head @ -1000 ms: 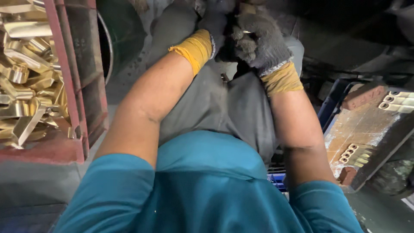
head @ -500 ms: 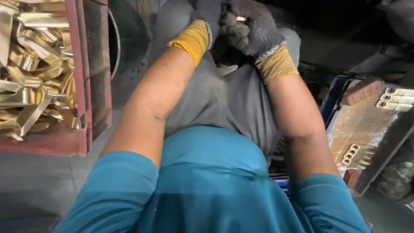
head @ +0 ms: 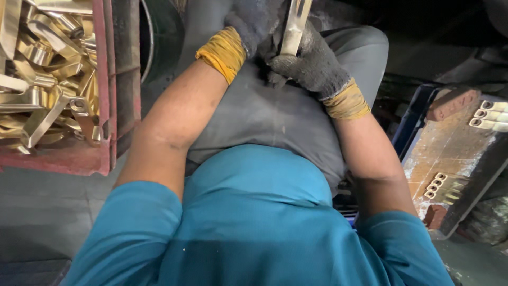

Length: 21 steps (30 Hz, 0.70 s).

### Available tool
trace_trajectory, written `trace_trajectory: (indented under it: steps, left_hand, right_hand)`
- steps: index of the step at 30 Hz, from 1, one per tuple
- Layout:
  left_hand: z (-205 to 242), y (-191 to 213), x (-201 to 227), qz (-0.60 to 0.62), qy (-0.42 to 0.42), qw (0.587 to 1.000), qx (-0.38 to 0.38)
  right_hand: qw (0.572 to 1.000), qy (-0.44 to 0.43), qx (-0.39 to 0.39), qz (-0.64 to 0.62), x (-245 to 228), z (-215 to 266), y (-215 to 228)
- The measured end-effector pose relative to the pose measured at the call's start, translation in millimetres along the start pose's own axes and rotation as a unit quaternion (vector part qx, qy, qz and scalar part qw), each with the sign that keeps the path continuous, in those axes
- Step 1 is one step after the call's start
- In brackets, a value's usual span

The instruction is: The person sits on the floor and repeatedly rubs small brass-colored metal parts with a sanding block. They pick up parts from a red bin to their left, sand them in their lap, and place the finished pieces into a blue bin to their right.

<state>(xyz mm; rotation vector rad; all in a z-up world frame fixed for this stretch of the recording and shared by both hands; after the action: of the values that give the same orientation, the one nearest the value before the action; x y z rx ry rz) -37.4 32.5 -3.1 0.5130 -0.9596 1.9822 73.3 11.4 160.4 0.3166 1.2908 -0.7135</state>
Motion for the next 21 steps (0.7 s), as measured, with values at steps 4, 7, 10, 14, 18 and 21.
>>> trace_trajectory:
  steps: [4, 7, 10, 14, 18, 21]
  left_hand:
    - [1.3, -2.9, -0.5, 0.004, 0.002, 1.000, -0.008]
    - [0.4, -4.1, -1.8, 0.010, 0.005, 1.000, -0.008]
    - [-1.9, -4.6, -2.4, 0.014, 0.006, 1.000, -0.005]
    - [-4.5, -9.3, -6.0, 0.017, 0.009, 1.000, -0.004]
    - [-13.6, -28.4, -9.9, 0.031, 0.015, 0.999, -0.020]
    - [-22.3, -42.6, -14.3, 0.053, 0.021, 0.998, -0.026]
  right_hand:
    - [0.999, -0.010, -0.006, 0.029, 8.6, 3.5, 6.0]
    - [1.000, -0.008, 0.007, -0.013, 9.0, 4.4, 6.4]
    - [0.999, -0.031, 0.030, -0.016, 6.8, 4.3, 7.1]
    - [0.980, -0.130, 0.063, -0.134, 13.4, 7.8, 12.7]
    - [0.927, -0.209, 0.145, -0.275, 35.2, 3.6, 34.5]
    - [0.937, -0.103, 0.077, -0.325, 27.7, 4.1, 37.9]
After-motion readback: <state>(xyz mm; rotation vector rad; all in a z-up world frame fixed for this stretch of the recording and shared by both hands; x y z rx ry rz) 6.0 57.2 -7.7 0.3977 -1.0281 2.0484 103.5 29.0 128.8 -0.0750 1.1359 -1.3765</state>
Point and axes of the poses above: each hand's wrist, its own z-axis away from the middle knuckle, its own y-axis out of the back of the hand, x = y × z, the point moved 7 cm from there along -z, towards the middle knuckle, and after that the axes turned 9 degrees about x, right-handed, at the moved point
